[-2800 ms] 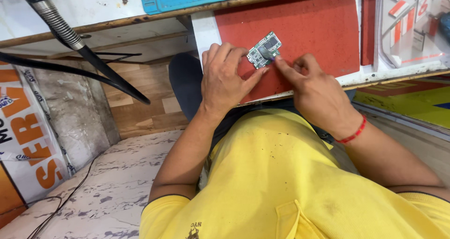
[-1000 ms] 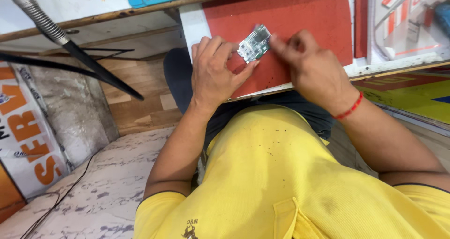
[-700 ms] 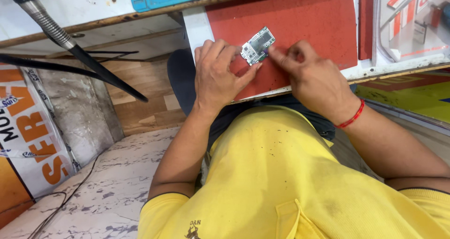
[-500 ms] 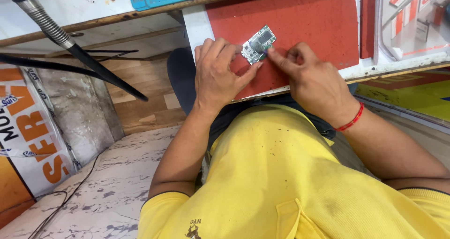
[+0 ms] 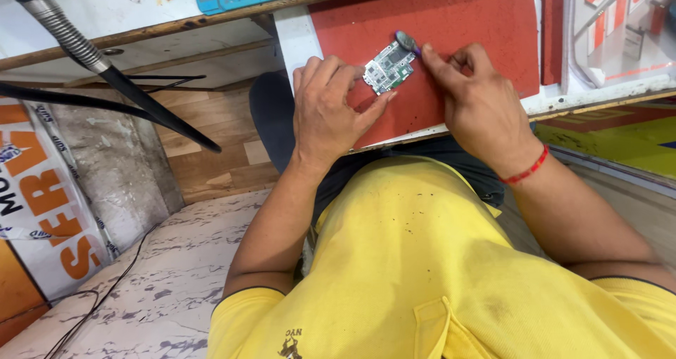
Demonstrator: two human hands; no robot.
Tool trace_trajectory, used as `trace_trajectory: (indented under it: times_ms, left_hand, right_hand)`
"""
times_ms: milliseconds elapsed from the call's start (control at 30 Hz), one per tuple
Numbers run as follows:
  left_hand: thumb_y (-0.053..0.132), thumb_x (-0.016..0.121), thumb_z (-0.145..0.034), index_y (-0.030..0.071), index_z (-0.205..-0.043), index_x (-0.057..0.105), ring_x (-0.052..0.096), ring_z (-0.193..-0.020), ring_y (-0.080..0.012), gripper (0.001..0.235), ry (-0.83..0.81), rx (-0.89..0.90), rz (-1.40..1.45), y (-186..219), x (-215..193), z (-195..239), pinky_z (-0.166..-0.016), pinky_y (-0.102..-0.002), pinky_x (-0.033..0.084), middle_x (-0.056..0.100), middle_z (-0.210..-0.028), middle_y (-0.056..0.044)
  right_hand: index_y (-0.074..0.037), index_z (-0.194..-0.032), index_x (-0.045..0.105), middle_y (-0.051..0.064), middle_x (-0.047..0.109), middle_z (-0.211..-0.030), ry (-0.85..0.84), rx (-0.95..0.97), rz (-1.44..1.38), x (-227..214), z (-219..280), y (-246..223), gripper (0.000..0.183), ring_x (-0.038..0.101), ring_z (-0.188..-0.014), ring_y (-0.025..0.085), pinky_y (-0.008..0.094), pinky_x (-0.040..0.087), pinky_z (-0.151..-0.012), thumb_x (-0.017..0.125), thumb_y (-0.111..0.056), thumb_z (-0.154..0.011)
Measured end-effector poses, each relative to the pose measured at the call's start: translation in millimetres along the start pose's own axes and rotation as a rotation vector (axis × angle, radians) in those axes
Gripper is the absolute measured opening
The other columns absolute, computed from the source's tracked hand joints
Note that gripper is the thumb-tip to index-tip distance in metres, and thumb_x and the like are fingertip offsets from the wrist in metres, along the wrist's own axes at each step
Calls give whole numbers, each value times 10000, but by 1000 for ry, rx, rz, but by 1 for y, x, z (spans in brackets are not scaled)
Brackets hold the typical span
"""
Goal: The person cleans a small circuit board using a toothbrush and a liquid from a small bottle. They then use a hot air gun to heat the board and continue cleaning with the toothbrush. The person works on a red mat on a cluttered workbench.
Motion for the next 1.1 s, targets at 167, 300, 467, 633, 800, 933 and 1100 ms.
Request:
trace_trajectory:
  times_ms: [167, 300, 467, 633, 800, 933, 1100]
  left_hand:
    - [406, 943, -764, 76, -962, 729, 531, -864, -225, 440, -18, -25, 2, 0, -1, 0, -815, -389, 394, 579, -858, -29]
    - [421, 945, -768, 65, -1002, 713, 539, -905, -228, 486, 0, 7, 29, -4, 0, 2, -842, -387, 402, 602, -922, -27]
    - [425, 966, -711, 75, -1026, 721, 544, -870, -216, 531, -16, -36, 51, -6, 4, -1, -836, -388, 411, 592, -885, -19]
    - [377, 967, -680, 81, -1223, 658, 576, -910, -192, 691, -33, -86, 81, -6, 3, 0, -862, -382, 423, 599, -926, -10]
    - [334, 987, -683, 86, -1258, 631, 572, -930, -204, 720, -32, -82, 95, -7, 1, 1, -862, -387, 420, 595, -956, -16]
    - [362, 1006, -669, 75, -1246, 630, 564, -914, -224, 746, -24, -63, 118, -8, 1, -1, -851, -397, 410, 589, -949, -26]
    - [308, 981, -661, 84, -1258, 629, 575, -947, -234, 729, -31, -81, 101, -6, 0, 1, -868, -387, 418, 591, -990, -36]
  right_hand:
    - [-123, -1440, 645, 165, 619, -1091, -107, -39, -47, 3, 4, -8, 586, 667, -736, 363, 455, 577, -650, 563, 72, -893]
    - [-122, -1451, 622, 162, 613, -1094, -135, -80, -25, 3, 6, -15, 621, 673, -733, 360, 436, 572, -600, 573, 58, -859]
    - [-151, -1482, 606, 152, 603, -1102, -81, 14, 78, 1, -1, -15, 613, 653, -693, 352, 452, 558, -598, 594, 29, -897]
    - [-181, -1499, 595, 150, 596, -1094, -203, -4, 84, 7, -1, -24, 641, 648, -659, 338, 455, 547, -557, 567, 47, -901]
    - [-131, -1468, 596, 167, 577, -1092, -171, -113, -30, 0, 8, -30, 601, 659, -759, 369, 451, 560, -609, 558, 21, -888]
    - [-147, -1464, 603, 176, 579, -1099, -221, -7, 48, -1, 9, -30, 601, 659, -730, 374, 468, 556, -599, 541, 34, -894]
    - [-145, -1484, 579, 207, 574, -1129, -205, -22, 35, 14, -3, -33, 632, 654, -714, 404, 493, 558, -601, 522, 38, -881]
Point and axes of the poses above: each hand's wrist, its own z-axis away from the middle knuckle, its own x-axis out of the palm, y = z × x, the point moved 2 cm from there along -z, towards the middle knuckle
